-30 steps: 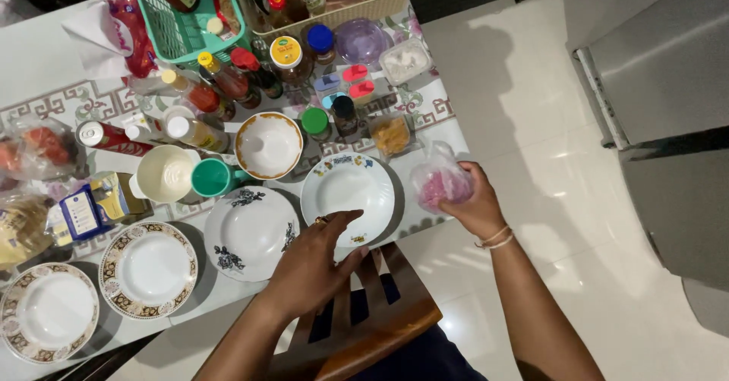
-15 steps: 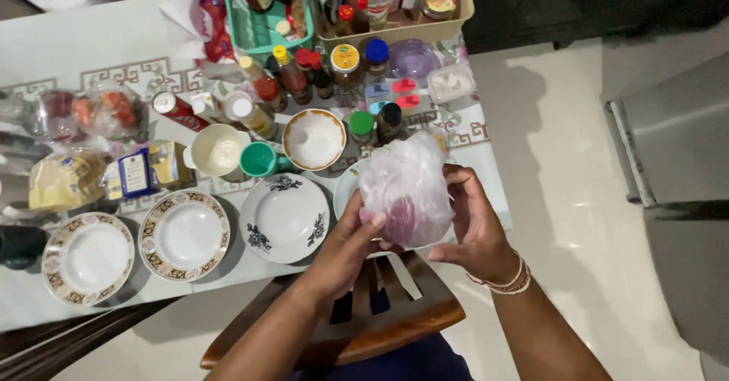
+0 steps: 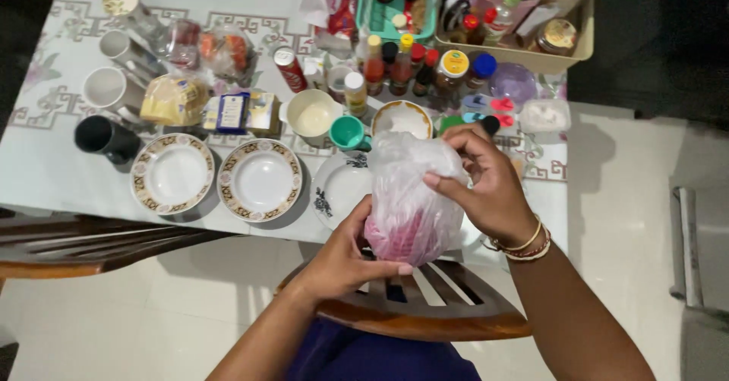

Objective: Removing various food items and containers from a refrigerator and arranging them on a dining table.

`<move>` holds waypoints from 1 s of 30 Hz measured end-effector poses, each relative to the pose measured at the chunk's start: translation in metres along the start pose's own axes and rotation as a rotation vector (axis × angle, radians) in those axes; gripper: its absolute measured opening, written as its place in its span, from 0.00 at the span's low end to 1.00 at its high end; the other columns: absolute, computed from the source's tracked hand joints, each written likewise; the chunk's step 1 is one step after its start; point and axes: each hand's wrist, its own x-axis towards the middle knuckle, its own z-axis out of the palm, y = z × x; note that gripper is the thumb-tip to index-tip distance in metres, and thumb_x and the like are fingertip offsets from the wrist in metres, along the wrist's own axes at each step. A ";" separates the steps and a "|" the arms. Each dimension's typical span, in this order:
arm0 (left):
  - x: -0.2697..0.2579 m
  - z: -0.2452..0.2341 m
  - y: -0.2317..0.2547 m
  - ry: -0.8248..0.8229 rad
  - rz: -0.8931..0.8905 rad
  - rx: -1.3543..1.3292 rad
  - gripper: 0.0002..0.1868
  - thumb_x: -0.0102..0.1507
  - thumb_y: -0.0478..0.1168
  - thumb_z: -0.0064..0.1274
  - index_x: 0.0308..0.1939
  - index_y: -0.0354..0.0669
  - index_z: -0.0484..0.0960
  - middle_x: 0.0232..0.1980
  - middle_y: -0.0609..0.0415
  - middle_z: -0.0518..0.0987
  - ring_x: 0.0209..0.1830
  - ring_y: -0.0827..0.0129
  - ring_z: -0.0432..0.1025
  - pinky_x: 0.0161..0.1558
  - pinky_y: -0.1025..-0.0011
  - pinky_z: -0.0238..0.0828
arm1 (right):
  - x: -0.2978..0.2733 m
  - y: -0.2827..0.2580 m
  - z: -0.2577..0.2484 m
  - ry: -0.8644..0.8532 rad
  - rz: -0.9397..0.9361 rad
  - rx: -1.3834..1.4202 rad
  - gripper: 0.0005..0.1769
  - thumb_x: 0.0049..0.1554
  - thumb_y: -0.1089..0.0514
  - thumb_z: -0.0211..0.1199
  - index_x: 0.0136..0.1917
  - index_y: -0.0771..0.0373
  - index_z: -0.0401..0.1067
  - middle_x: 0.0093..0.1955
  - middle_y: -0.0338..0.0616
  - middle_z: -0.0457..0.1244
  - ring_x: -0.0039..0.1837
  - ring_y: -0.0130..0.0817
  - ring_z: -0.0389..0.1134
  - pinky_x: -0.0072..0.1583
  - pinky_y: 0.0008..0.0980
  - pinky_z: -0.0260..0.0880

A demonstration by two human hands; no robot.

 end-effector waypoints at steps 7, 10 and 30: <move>-0.050 -0.062 0.022 0.029 0.095 -0.085 0.56 0.52 0.31 0.70 0.80 0.37 0.53 0.73 0.50 0.70 0.72 0.68 0.66 0.74 0.64 0.61 | 0.050 0.009 0.073 -0.147 0.053 -0.027 0.11 0.62 0.61 0.61 0.58 0.64 0.75 0.63 0.37 0.64 0.64 0.25 0.64 0.65 0.30 0.66; -0.070 -0.097 0.028 0.072 0.123 -0.098 0.57 0.53 0.30 0.70 0.81 0.37 0.50 0.73 0.49 0.69 0.72 0.67 0.66 0.73 0.64 0.62 | 0.064 0.039 0.108 -0.187 0.198 0.140 0.09 0.66 0.61 0.62 0.59 0.63 0.71 0.56 0.39 0.65 0.56 0.24 0.66 0.58 0.29 0.68; -0.130 -0.305 0.101 0.352 0.166 0.244 0.46 0.51 0.34 0.73 0.70 0.35 0.66 0.64 0.48 0.73 0.63 0.64 0.74 0.65 0.64 0.73 | 0.149 0.036 0.341 -0.121 0.377 0.632 0.26 0.63 0.65 0.53 0.74 0.62 0.59 0.66 0.45 0.64 0.65 0.34 0.68 0.66 0.36 0.71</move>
